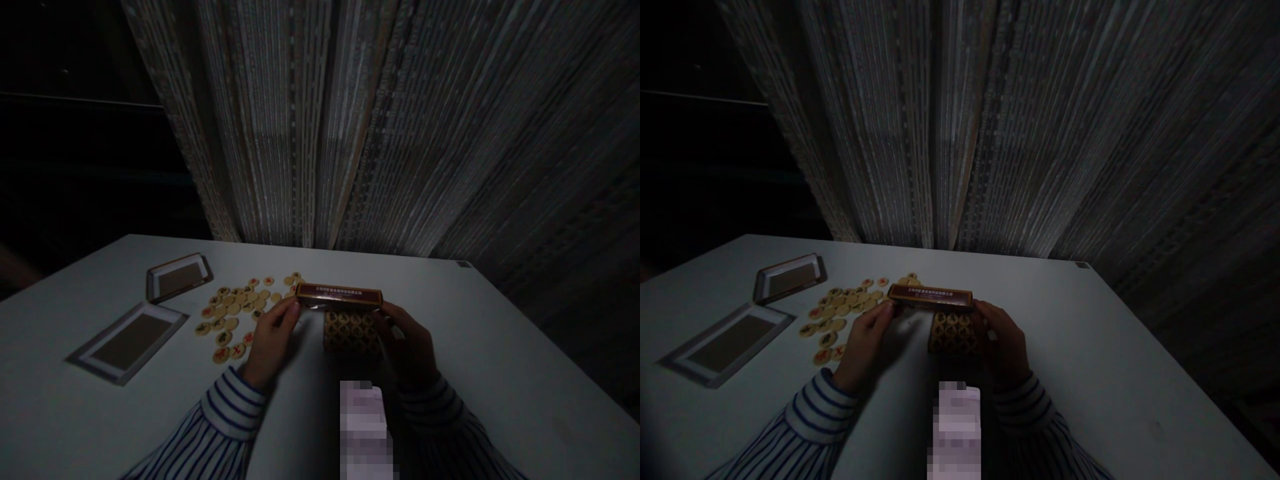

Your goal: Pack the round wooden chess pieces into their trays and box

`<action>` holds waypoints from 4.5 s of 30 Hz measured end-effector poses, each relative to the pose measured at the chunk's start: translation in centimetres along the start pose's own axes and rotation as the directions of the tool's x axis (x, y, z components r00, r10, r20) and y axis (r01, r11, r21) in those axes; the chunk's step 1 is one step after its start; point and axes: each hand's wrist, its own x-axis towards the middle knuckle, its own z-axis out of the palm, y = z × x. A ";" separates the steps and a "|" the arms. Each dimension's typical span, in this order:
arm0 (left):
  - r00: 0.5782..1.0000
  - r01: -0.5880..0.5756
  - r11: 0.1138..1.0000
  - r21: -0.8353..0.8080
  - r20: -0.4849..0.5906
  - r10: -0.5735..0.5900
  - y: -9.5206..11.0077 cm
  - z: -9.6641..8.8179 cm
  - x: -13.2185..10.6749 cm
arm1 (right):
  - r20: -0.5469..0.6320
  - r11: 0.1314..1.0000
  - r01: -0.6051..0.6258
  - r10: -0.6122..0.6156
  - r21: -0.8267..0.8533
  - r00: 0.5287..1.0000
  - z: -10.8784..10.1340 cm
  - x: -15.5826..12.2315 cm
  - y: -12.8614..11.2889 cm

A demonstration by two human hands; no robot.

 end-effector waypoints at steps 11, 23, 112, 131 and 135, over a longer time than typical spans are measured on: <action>1.000 0.010 1.000 -0.014 0.012 -0.010 -0.5 -0.4 -0.2 | 0.111 0.996 0.085 -0.088 0.035 0.990 -0.2 0.0 -0.3; 0.999 -0.025 0.996 0.082 0.036 0.023 -0.2 -0.2 -0.2 | 0.172 0.981 0.022 -0.057 0.195 0.983 0.1 -0.5 0.2; 0.971 0.173 0.966 -0.193 0.195 -0.135 -0.8 0.6 -0.2 | 0.170 0.979 -0.047 0.012 0.200 0.985 0.2 -0.2 0.3; 0.975 0.206 0.945 -0.253 0.133 -0.177 -1.4 0.7 0.0 | 0.115 0.979 -0.018 -0.006 0.205 0.993 0.7 -0.4 0.2; 0.971 0.229 0.937 -0.264 0.135 -0.200 -1.5 0.9 0.0 | 0.091 0.987 0.023 -0.038 0.161 0.995 0.7 -0.4 0.1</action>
